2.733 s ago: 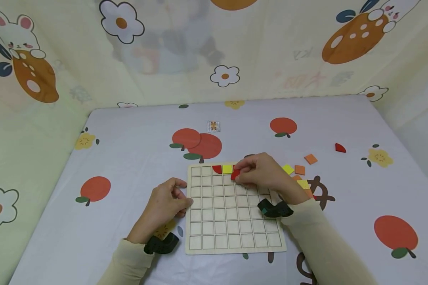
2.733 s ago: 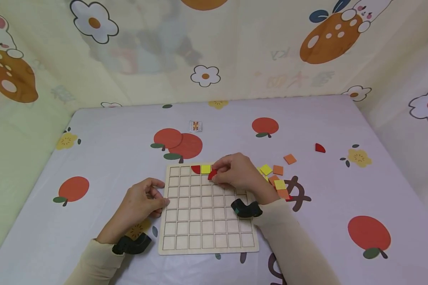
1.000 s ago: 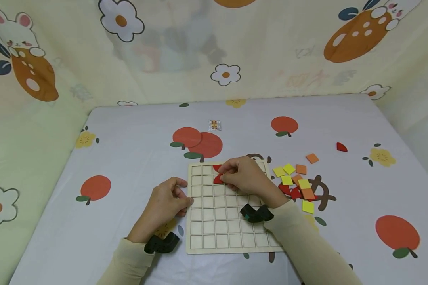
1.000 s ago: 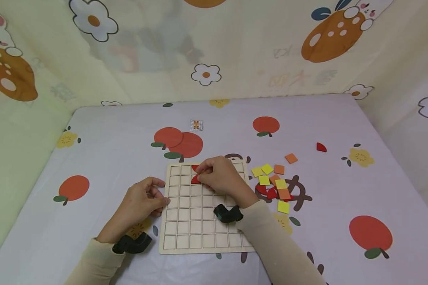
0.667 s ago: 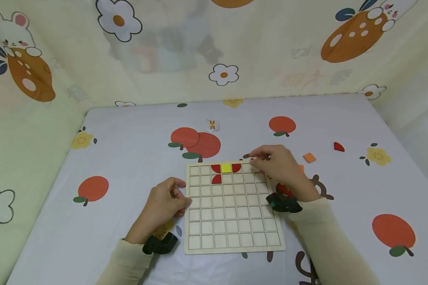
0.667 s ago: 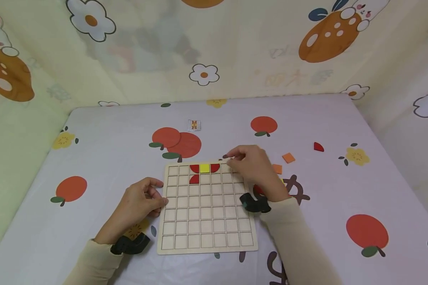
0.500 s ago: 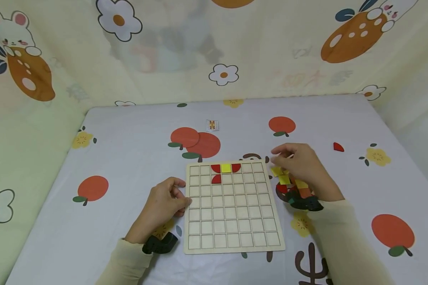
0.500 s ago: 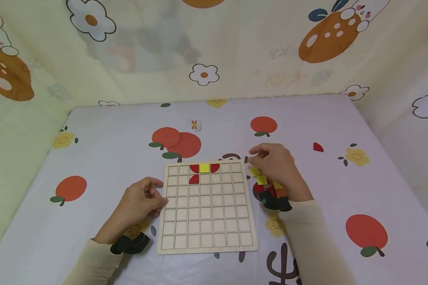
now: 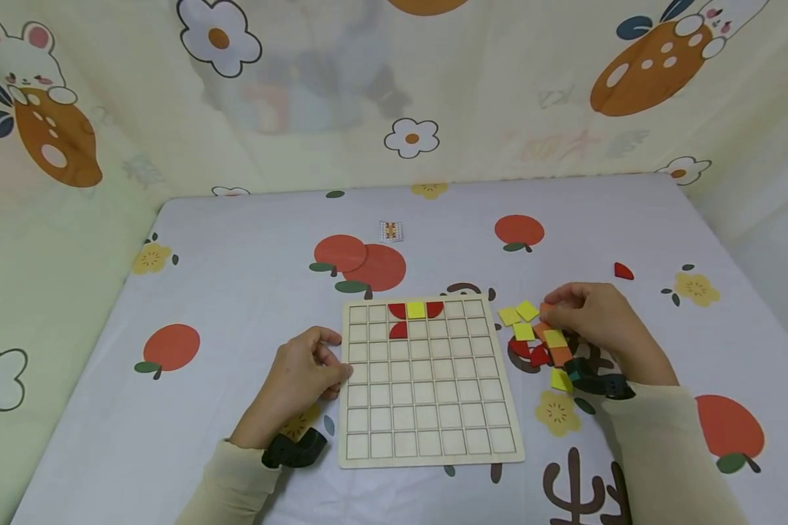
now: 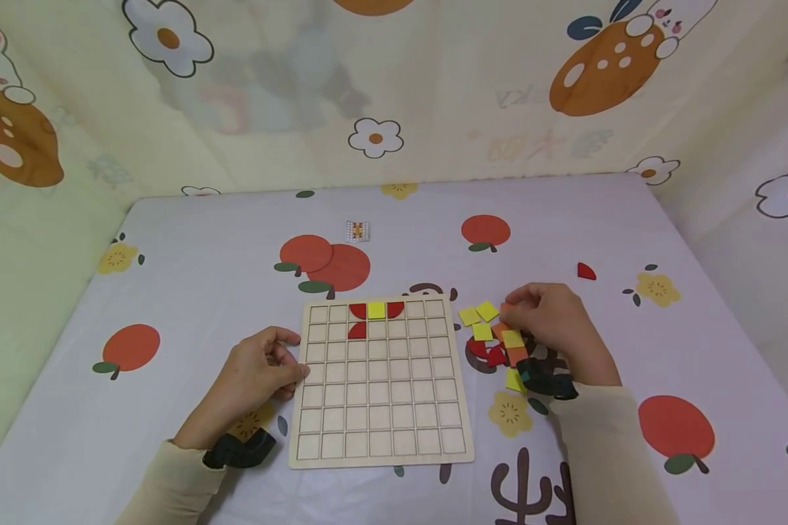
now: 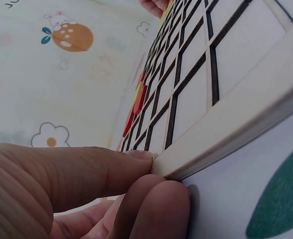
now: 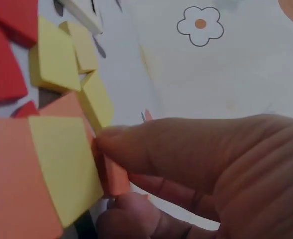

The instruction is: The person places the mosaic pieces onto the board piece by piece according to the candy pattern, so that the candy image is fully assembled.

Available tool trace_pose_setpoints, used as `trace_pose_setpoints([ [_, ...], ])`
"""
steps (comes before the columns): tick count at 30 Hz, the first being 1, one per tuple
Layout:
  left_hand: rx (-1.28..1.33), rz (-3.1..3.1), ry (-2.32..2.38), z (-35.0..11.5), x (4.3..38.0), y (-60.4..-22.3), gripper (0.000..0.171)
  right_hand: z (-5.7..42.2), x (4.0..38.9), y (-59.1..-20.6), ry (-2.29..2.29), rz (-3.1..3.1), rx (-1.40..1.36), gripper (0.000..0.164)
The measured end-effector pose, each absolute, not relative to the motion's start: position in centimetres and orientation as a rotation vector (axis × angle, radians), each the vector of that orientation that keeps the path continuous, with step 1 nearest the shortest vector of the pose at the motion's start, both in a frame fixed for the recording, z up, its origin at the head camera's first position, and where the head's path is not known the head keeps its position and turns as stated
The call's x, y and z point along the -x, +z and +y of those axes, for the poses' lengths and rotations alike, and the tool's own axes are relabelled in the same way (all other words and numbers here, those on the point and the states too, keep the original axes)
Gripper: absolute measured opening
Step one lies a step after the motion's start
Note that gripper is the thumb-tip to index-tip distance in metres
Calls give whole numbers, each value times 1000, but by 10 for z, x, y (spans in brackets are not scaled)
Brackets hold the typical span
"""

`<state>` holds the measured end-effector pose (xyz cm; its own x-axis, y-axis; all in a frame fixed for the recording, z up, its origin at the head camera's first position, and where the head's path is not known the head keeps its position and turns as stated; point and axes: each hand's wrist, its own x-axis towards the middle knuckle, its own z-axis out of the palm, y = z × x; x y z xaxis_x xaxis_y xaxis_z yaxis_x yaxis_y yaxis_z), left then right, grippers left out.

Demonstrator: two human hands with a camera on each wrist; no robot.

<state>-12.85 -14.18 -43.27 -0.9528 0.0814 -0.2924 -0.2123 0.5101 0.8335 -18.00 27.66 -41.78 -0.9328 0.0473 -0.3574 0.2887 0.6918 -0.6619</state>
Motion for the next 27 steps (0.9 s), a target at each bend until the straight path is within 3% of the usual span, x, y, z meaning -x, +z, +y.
trace_pose_setpoints([
  [19,104,2470,1413,-141,129,-432,41,269,180,-414,-1150,2629,-279,35],
  [27,112,2466,1412,-141,128,-432,41,242,185,-402,-1385,2496,-214,39],
])
